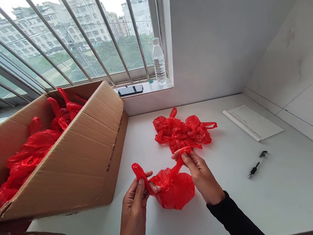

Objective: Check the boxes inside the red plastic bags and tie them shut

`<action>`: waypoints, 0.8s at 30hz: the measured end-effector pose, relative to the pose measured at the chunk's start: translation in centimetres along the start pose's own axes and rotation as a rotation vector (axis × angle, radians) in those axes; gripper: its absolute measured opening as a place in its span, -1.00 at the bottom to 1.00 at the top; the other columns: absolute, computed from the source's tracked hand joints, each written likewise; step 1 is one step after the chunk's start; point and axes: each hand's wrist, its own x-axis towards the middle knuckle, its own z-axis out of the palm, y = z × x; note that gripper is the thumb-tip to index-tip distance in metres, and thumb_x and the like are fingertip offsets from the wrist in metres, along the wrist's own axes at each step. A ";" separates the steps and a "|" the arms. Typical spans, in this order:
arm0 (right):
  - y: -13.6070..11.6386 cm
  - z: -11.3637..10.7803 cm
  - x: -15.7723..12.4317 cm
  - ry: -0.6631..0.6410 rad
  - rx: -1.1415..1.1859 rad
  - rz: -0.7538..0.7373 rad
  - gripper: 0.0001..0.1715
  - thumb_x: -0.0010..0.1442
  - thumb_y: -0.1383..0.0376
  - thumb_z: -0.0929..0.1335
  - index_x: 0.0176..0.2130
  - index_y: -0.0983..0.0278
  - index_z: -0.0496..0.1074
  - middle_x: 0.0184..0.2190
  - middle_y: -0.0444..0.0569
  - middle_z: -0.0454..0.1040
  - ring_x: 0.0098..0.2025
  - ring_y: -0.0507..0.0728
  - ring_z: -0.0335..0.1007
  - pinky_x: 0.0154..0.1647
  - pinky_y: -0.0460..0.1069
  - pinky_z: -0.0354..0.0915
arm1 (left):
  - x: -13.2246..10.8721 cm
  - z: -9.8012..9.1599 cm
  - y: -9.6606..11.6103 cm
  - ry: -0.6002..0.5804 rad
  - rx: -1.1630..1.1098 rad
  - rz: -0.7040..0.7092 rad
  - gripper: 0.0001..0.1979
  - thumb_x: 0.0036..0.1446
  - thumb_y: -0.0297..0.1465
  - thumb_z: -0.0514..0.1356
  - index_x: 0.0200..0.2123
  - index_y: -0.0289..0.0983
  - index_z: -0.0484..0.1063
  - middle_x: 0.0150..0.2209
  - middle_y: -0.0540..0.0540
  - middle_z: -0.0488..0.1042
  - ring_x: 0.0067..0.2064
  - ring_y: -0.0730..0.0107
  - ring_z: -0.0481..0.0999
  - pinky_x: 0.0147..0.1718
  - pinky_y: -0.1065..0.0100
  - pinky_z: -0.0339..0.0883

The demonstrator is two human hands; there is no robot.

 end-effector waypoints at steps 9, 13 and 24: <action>0.9 1.3 -0.4 -0.040 -0.040 0.114 -0.55 0.37 -0.12 0.31 -0.07 0.14 0.52 0.03 0.02 0.54 0.20 0.30 0.34 0.32 0.23 0.19 | -0.2 -0.2 0.1 0.023 -0.007 0.018 -0.53 0.31 -0.05 0.20 0.08 -0.28 0.55 -0.24 -0.17 0.65 -0.04 0.12 0.59 0.01 0.19 0.41; 0.0 2.3 -1.0 -0.094 -0.141 0.073 -0.55 0.37 -0.12 0.30 -0.10 0.14 0.53 0.05 0.02 0.53 0.19 0.32 0.35 0.29 0.20 0.24 | -1.0 -0.2 0.9 0.001 0.091 0.163 -0.58 0.36 -0.08 0.14 -0.01 -0.25 0.60 -0.14 -0.19 0.65 -0.08 0.13 0.58 -0.03 0.23 0.41; -1.1 3.6 -1.9 -0.135 -0.314 -0.004 -0.61 0.17 -0.12 0.43 -0.13 0.02 0.61 0.07 0.06 0.56 0.21 0.45 0.42 0.05 0.09 0.55 | -1.1 -2.5 1.7 -0.237 0.861 0.510 -0.37 -0.06 -0.57 0.31 0.15 -0.19 0.51 -0.01 -0.27 0.57 0.01 -0.14 0.49 0.03 -0.10 0.34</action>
